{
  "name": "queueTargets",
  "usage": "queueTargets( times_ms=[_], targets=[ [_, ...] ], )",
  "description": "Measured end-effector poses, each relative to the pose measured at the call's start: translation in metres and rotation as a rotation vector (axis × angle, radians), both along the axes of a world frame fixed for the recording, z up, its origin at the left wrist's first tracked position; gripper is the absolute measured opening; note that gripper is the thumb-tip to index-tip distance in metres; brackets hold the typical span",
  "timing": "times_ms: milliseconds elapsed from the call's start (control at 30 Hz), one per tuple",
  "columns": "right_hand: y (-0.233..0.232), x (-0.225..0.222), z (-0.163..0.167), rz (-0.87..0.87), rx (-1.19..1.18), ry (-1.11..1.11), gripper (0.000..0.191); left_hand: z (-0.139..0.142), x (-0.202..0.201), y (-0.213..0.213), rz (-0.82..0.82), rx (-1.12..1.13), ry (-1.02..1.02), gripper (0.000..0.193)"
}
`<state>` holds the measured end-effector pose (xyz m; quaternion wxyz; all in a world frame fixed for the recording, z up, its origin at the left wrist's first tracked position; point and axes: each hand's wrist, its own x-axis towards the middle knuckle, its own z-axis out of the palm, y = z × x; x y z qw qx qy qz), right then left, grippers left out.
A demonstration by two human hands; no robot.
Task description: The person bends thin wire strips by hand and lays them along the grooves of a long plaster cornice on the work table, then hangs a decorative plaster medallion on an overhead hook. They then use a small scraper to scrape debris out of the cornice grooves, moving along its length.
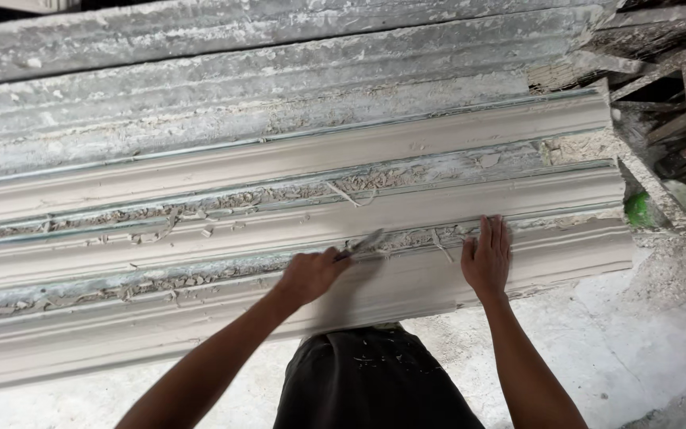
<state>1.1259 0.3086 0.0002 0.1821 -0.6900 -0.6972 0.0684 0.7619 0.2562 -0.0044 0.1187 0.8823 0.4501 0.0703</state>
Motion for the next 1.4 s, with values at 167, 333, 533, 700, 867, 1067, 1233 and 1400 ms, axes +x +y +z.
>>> queueTargets(
  times_ms=[167, 333, 533, 700, 867, 1067, 1233, 1400],
  targets=[
    [-0.005, -0.004, -0.004, -0.092, 0.028, -0.011, 0.056, 0.005, -0.044, -0.002, -0.075, -0.122, 0.206, 0.038],
    [-0.006, 0.000, -0.008, -0.070, 0.059, -0.020, 0.055, -0.007, -0.028, -0.003, -0.060, 0.069, 0.151, 0.036],
    [-0.011, 0.001, -0.015, -0.089, 0.059, -0.005, 0.056, -0.003, -0.053, -0.007, -0.099, -0.129, 0.197, 0.037],
    [-0.012, 0.006, -0.016, -0.059, 0.078, -0.040, 0.057, -0.014, -0.009, -0.005, -0.107, -0.041, 0.141, 0.039],
    [-0.014, 0.007, -0.018, -0.058, 0.056, -0.060, 0.058, -0.009, -0.032, -0.004, -0.109, -0.125, 0.112, 0.032],
    [-0.017, 0.005, -0.019, -0.074, 0.066, 0.001, 0.058, -0.006, -0.017, -0.003, -0.106, -0.075, 0.167, 0.045],
    [-0.020, 0.002, -0.017, -0.084, 0.091, -0.030, 0.057, 0.009, -0.035, -0.002, -0.120, -0.223, 0.112, 0.041],
    [-0.012, -0.002, -0.011, -0.088, 0.089, -0.023, 0.058, 0.004, -0.017, 0.017, -0.106, -0.276, 0.113, 0.041]
  ],
)
